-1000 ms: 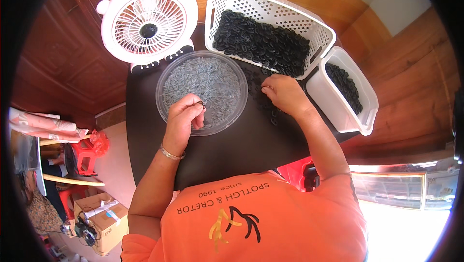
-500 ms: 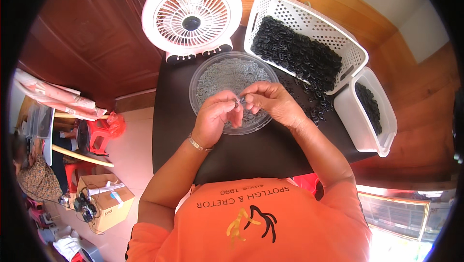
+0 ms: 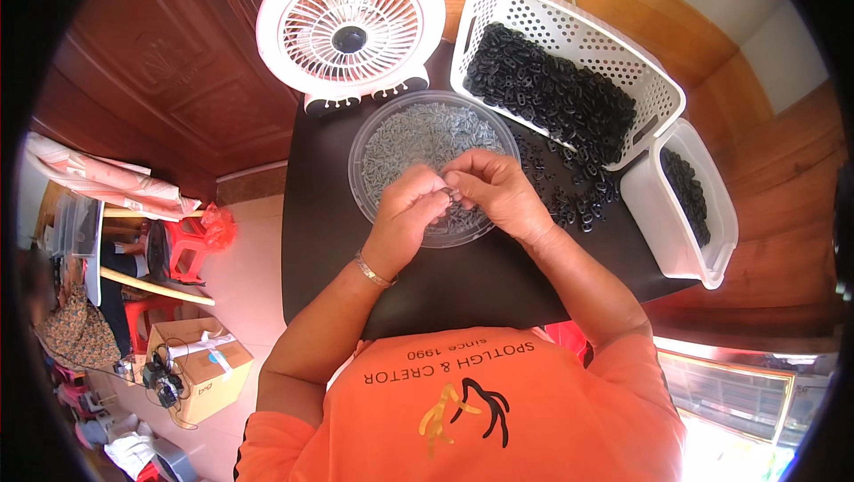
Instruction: The person assembles plastic parts by picking clips and pins from trays and joining them together by hand.
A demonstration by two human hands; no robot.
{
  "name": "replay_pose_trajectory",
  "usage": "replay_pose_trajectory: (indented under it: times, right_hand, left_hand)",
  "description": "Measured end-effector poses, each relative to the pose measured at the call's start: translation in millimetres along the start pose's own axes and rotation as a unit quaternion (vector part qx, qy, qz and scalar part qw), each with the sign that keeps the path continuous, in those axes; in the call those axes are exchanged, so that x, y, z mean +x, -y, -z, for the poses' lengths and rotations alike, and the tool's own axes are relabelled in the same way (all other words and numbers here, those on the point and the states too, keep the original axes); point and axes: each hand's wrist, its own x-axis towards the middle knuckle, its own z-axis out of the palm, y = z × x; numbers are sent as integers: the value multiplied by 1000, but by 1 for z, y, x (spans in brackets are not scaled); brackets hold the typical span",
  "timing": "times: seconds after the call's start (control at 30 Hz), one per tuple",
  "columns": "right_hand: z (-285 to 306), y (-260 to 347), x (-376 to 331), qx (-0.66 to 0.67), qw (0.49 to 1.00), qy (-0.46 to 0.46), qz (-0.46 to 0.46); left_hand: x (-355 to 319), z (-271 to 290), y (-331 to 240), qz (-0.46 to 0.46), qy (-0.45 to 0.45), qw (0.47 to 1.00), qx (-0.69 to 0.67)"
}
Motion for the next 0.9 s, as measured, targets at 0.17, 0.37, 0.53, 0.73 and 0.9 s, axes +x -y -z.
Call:
replay_pose_trajectory:
  times: [0.17, 0.37, 0.53, 0.73, 0.9]
  right_hand:
    - [0, 0, -1, -7, 1000, 2, -19]
    - [7, -4, 0, -8, 1000, 12, 16]
    - [8, -7, -1, -23, 998, 49, 30]
    - [9, -5, -2, 0, 997, 66, 27]
    - [6, 0, -3, 9, 998, 54, -24]
  left_hand:
    - [-3, -1, -4, 18, -9, 1000, 12]
    - [2, 3, 0, 70, -39, 984, -156]
    - [3, 11, 3, 98, 11, 951, -292]
    - [3, 10, 5, 104, 28, 955, -276]
    - [3, 12, 6, 113, 25, 945, -305]
